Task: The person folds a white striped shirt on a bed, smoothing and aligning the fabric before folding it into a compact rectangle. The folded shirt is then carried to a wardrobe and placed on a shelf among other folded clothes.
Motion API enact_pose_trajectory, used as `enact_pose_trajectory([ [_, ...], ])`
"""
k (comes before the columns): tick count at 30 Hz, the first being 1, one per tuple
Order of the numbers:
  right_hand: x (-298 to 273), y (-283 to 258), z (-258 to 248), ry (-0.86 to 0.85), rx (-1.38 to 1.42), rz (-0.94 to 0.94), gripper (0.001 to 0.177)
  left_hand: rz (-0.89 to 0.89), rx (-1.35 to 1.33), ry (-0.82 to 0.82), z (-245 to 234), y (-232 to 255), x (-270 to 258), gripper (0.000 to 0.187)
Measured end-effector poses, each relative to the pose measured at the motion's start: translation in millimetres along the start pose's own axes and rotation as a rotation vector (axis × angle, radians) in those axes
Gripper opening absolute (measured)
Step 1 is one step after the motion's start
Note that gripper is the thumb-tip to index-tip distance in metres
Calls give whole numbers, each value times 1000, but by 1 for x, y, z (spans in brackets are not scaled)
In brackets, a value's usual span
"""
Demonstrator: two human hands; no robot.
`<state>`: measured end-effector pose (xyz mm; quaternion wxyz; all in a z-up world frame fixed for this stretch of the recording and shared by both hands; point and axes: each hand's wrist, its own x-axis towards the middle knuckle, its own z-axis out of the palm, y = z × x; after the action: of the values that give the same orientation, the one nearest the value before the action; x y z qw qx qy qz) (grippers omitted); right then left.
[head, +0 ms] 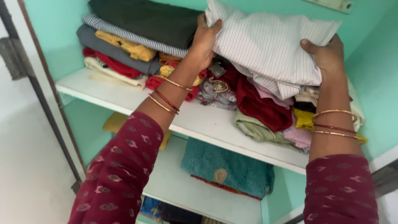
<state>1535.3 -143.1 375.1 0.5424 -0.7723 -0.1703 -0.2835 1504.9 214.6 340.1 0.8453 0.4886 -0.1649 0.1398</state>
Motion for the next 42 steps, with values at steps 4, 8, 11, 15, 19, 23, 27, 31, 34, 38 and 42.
enact_pose_trajectory([
  [4, 23, 27, 4, -12, -172, 61, 83, -88, 158, 16, -9, -20, 23, 76],
  [8, 24, 44, 16, -51, -454, 152, 90, 17, 333, -73, -27, -45, 41, 83],
  [11, 25, 39, 25, -39, -639, 163, 92, 62, 587, -61, -26, -51, 54, 85],
  [15, 24, 21, 34, 60, -848, 194, 81, 238, 968, -15, -21, -36, 66, 69],
  [19, 23, 8, 46, 24, -1068, 223, 85, 353, 1266, 57, -15, -22, 61, 55],
  [23, 16, 5, 58, -24, -1290, 81, 88, 995, 1570, 178, -7, -27, 36, 39],
  [27, 12, -8, 58, 240, -1479, -450, 71, 1110, 1508, 89, 17, -19, 36, 28],
  [31, 7, -31, 74, -259, -1021, -59, 50, 340, 1403, -294, 51, -21, 42, 31],
  [34, -12, -38, 91, -438, -1030, 187, 57, 89, 1523, -436, 58, -37, 34, 68],
  [38, -38, -32, 96, -490, -1082, 295, 67, -65, 1647, -440, 55, -57, 29, 95],
  [42, -40, -22, 96, -496, -1087, 265, 70, -283, 1654, -380, 53, -67, 30, 111],
])
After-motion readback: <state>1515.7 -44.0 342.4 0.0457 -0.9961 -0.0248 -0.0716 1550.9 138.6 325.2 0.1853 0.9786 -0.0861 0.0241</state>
